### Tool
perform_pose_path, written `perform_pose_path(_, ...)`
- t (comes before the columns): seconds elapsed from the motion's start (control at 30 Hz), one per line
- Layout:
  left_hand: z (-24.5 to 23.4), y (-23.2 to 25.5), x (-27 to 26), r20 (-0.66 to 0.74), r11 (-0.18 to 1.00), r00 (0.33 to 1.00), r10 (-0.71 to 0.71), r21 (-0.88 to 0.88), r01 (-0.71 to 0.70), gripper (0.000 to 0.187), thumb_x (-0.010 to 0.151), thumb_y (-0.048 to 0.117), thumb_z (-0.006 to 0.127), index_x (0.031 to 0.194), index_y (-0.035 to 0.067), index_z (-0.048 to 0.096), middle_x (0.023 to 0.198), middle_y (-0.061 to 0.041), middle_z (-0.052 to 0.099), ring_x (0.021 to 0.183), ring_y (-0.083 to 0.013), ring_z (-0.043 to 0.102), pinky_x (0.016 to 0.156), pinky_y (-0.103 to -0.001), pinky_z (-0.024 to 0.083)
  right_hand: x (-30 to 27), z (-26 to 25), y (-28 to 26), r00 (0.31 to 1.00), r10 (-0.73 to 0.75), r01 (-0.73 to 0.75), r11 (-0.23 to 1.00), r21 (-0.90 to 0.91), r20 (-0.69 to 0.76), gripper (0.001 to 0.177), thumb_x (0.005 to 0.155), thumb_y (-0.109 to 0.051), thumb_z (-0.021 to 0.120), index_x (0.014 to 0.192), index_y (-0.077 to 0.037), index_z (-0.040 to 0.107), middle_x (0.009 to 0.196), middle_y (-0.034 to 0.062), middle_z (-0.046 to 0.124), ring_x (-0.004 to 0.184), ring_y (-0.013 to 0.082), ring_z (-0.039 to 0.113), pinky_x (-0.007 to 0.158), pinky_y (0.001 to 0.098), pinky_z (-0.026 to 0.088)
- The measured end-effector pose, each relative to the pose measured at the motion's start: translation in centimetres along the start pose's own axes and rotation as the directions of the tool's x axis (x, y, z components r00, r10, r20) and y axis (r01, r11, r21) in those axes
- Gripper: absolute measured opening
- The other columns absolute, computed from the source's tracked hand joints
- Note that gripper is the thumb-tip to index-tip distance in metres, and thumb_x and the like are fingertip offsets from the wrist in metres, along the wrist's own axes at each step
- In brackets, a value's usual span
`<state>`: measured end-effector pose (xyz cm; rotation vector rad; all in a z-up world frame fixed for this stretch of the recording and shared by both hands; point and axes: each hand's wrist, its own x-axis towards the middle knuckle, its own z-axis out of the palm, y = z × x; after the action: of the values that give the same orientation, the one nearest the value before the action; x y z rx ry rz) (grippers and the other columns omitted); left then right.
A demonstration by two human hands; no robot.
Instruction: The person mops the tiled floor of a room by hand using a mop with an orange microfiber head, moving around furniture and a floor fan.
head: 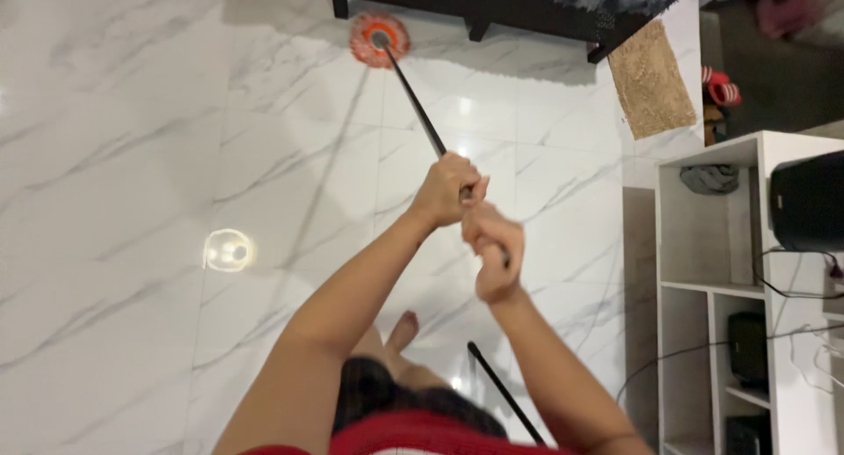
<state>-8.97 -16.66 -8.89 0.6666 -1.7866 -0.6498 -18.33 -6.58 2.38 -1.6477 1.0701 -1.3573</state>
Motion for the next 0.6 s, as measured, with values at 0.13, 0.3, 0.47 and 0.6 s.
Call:
perform_pose_path(0.13,0.2,-5.3,-2.2,0.064,0.987,0.993,-0.103,0.132,0.094,0.033,0.082,0.005,0.069,0.056,0.004,0.048,0.056,-0.009,0.051,0.060,-0.0286,0.050,0.067,-0.039,0.045,-1.1,2.7,3.9,0.991,0.132,-0.132,0.981,-0.142,-0.012,0.024,0.077,-0.001,0.041,0.093,0.000,0.059,0.099,0.0112,0.047,0.089,0.0240,0.046,0.096,0.0350,0.045)
perform_pose_path(0.3,1.2,-11.9,-4.7,0.017,0.994,1.000,0.012,0.111,-0.014,0.025,0.070,0.006,0.070,0.056,0.008,0.049,0.060,-0.008,0.054,0.062,-0.0303,0.053,0.065,-0.041,0.046,-2.6,3.4,8.7,0.812,0.581,-0.576,0.813,0.087,-0.048,0.065,0.091,0.000,0.047,0.154,-0.015,0.045,0.118,0.0098,0.049,0.100,0.0191,0.053,0.080,0.0336,0.055)
perform_pose_path(0.47,5.1,-15.4,-14.1,0.070,0.995,0.997,0.029,0.094,-0.035,0.027,0.075,0.005,0.073,0.060,0.011,0.051,0.062,-0.006,0.054,0.066,-0.0292,0.055,0.067,-0.041,0.047,-8.1,3.0,17.3,0.276,0.961,-0.932,0.274,0.237,-0.024,0.053,0.105,-0.018,0.046,0.157,-0.022,0.053,0.095,0.0013,0.064,0.053,0.0163,0.036,0.043,0.0337,0.030)
perform_pose_path(0.6,5.8,-17.9,-21.3,0.190,0.925,0.953,-0.237,0.344,0.161,0.024,0.074,0.004,0.073,0.096,0.008,0.063,0.105,-0.015,0.063,0.108,-0.0341,0.060,0.099,-0.049,0.046,-14.3,5.5,27.9,0.225,0.958,-0.974,0.228,-0.003,-0.178,0.048,0.105,-0.022,0.050,0.153,-0.026,0.053,0.078,0.0014,0.056,0.057,0.0162,0.038,0.053,0.0354,0.035)
